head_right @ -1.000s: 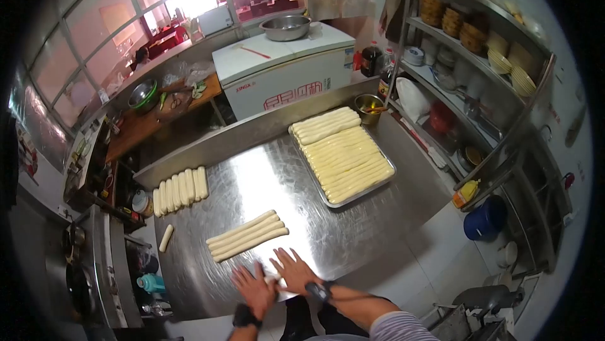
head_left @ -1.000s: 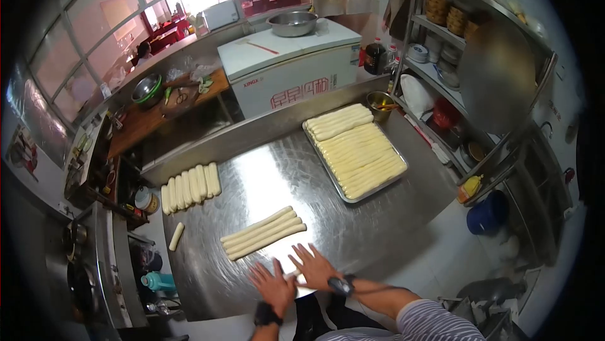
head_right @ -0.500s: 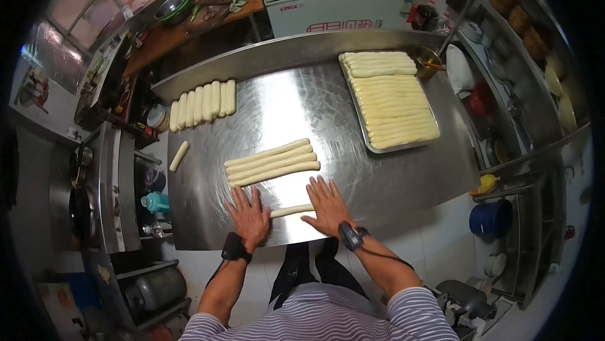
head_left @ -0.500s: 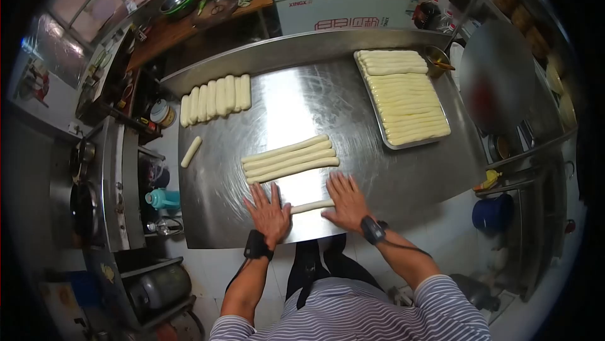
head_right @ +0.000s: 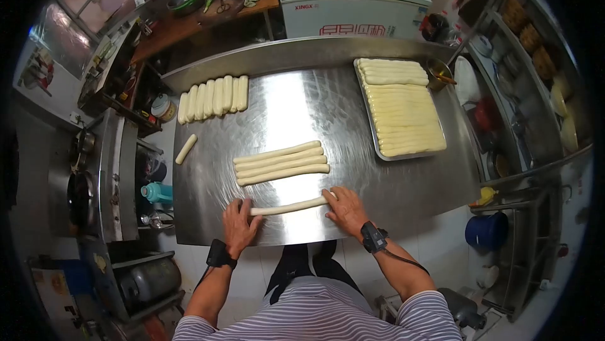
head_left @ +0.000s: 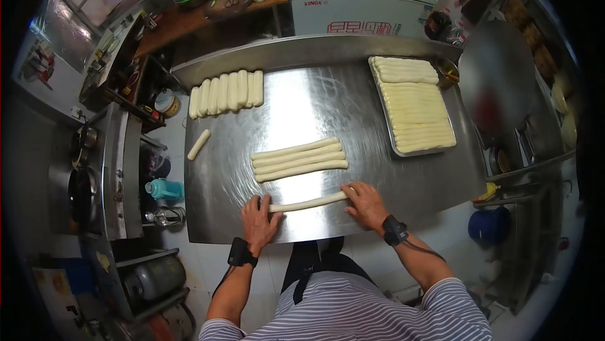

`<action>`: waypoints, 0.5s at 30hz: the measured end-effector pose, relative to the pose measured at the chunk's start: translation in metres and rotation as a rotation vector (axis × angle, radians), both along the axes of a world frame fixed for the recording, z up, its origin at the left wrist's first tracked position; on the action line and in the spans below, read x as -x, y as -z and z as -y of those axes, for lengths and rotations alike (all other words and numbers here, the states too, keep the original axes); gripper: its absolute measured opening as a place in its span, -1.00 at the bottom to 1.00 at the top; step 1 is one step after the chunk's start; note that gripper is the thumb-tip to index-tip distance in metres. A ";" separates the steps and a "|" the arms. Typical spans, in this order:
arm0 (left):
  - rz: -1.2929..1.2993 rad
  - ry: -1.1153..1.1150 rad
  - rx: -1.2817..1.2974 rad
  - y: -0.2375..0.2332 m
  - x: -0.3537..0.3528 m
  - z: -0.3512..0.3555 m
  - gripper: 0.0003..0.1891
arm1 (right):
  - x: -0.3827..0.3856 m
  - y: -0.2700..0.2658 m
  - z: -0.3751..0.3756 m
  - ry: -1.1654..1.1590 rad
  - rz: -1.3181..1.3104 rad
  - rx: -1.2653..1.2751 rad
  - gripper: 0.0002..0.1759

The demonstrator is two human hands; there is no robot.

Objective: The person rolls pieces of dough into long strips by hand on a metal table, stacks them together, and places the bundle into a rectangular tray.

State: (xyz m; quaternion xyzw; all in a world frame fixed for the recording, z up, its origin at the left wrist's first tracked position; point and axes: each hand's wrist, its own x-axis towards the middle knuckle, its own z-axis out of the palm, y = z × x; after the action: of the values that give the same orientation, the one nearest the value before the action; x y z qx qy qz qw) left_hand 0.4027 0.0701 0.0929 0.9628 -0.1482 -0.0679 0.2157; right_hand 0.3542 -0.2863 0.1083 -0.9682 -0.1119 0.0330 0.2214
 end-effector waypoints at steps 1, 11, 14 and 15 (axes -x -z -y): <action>0.174 0.062 -0.023 -0.006 0.006 0.001 -0.38 | 0.001 0.000 -0.001 0.016 0.101 -0.030 -0.37; 0.242 -0.056 0.231 0.009 -0.050 0.009 -0.73 | -0.055 0.013 -0.007 0.114 0.221 -0.110 -0.58; 0.248 -0.111 0.219 0.016 -0.054 0.010 -0.67 | -0.070 0.023 -0.010 0.191 0.234 -0.160 -0.50; 0.246 -0.109 0.221 0.020 -0.056 0.009 -0.67 | -0.069 0.029 -0.010 0.225 0.266 -0.176 -0.45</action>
State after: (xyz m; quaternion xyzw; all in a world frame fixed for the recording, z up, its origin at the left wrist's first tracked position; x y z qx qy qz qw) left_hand 0.4587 0.0608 0.0724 0.9408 -0.1274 0.0792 0.3039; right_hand 0.4236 -0.2759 0.0796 -0.9473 -0.0337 -0.1301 0.2908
